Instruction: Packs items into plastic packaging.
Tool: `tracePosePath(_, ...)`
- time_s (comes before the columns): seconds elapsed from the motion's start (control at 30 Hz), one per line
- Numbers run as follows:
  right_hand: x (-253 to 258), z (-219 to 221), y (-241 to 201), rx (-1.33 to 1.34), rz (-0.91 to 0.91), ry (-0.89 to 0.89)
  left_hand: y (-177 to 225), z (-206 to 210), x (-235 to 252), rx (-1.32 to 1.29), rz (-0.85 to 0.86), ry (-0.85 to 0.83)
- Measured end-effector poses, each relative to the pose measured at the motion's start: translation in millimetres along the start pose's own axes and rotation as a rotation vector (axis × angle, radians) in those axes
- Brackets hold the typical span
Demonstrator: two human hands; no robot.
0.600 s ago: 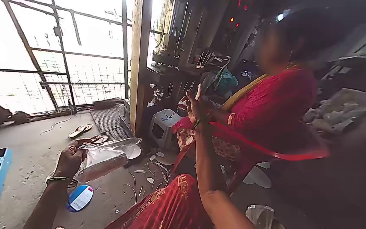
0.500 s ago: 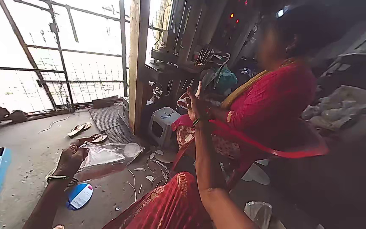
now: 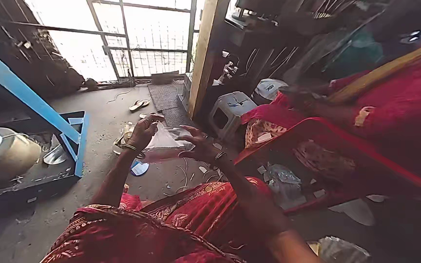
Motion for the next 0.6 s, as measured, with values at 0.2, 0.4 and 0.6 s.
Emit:
tracePosePath(0.2,5,-1,12,-0.117,0.030,0.095,14,7,-3,0.033,0.065,-0.108)
tracePosePath(0.4,-14,-23,28,-0.223,0.246,-0.098,4,11,7,-0.102,0.039,-0.028)
tracePosePath(0.6,-26,-25,58,-0.273,0.280,-0.302,5,-3,3,-0.406,-0.054,0.108)
Point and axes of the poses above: each hand's wrist, its own x-axis towards the middle knuckle, its own z-axis out of the palm, y = z × x, the point moved 7 cm from there along x, towards the middle knuckle, and after that the axes turned 1 degree about y, right-handed, at the moved point
